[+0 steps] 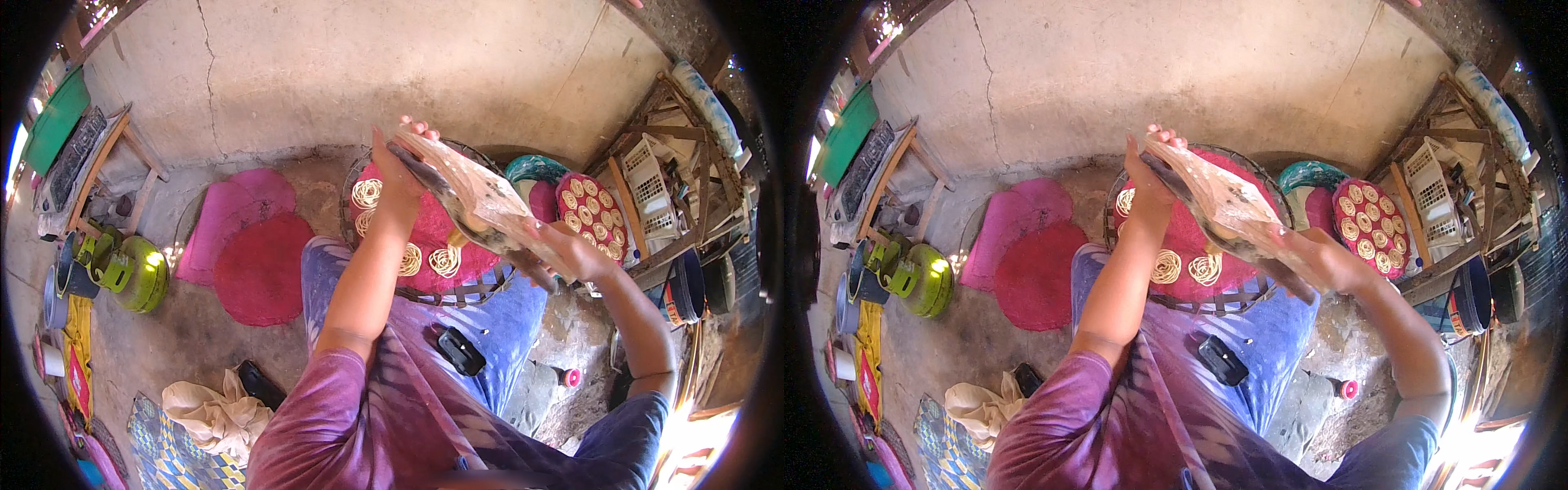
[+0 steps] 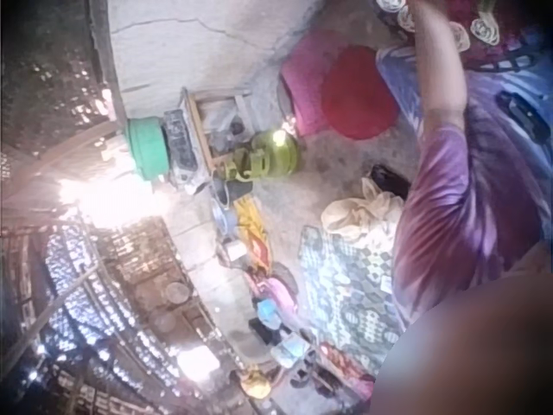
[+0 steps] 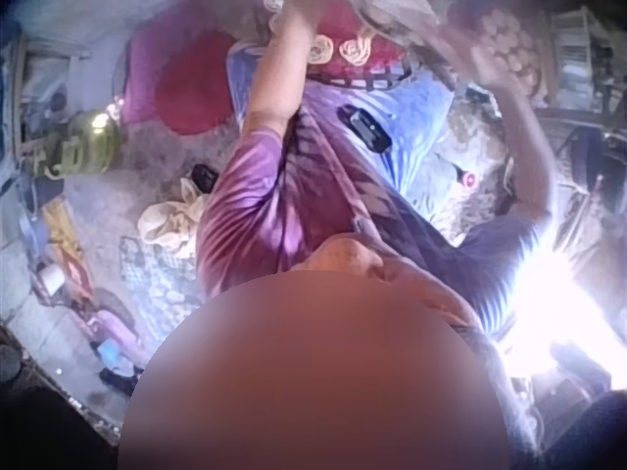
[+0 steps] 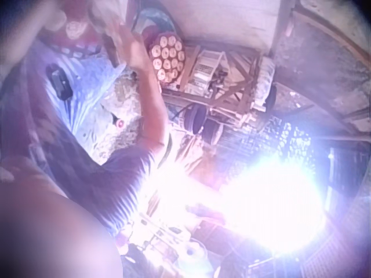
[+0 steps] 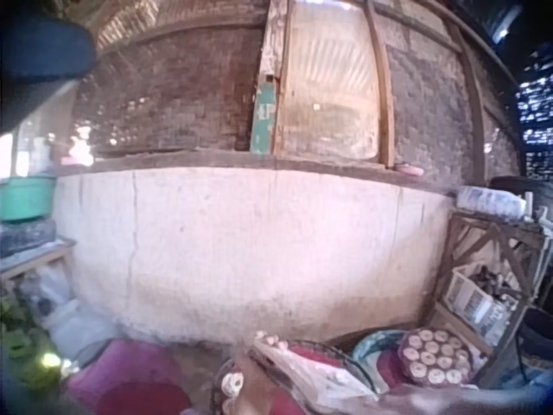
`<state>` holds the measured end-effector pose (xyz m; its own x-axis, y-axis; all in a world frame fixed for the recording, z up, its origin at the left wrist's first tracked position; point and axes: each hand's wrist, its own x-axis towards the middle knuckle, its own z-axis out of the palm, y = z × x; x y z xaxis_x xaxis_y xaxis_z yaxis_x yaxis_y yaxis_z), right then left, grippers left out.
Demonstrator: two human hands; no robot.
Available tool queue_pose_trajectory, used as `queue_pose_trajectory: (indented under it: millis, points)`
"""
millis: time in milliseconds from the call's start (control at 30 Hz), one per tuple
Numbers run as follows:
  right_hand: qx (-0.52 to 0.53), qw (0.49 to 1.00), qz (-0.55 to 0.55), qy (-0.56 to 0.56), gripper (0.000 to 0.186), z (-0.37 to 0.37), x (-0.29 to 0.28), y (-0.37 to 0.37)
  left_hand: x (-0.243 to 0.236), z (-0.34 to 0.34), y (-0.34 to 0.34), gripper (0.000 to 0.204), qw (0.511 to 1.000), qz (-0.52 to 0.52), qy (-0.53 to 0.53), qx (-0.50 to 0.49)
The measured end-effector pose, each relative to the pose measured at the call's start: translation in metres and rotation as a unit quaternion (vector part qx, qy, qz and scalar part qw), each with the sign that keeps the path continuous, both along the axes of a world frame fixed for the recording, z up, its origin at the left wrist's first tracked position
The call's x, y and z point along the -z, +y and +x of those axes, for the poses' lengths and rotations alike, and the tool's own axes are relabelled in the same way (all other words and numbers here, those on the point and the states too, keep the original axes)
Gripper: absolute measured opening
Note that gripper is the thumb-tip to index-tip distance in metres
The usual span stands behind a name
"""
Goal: The person sits on the floor and uses a handheld extruder to press dough into spiral shapes onto a red tray. They repeatedly scoop dough from a container, extrude it into coils, and arrange the formed noodles on the tray.
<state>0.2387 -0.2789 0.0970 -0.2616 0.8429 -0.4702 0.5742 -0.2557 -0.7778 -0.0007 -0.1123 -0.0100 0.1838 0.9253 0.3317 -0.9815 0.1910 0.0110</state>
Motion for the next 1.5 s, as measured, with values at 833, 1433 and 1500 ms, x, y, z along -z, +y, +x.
queue_pose_trajectory:
  millis: [833,1433,1500]
  points:
    - [-0.058,0.68,-0.274,0.677,0.074,0.014,0.178,0.043,0.063,0.017,0.018,0.029,0.983,0.004,-0.182,-0.001]
    - [0.034,0.967,-0.133,0.213,0.096,0.045,0.034,0.018,-0.031,0.03,0.021,0.056,0.996,0.036,0.083,0.004]
    - [0.05,0.979,-0.136,0.141,0.094,0.054,0.024,0.011,-0.008,0.055,0.022,0.055,0.997,-0.01,0.057,0.047]
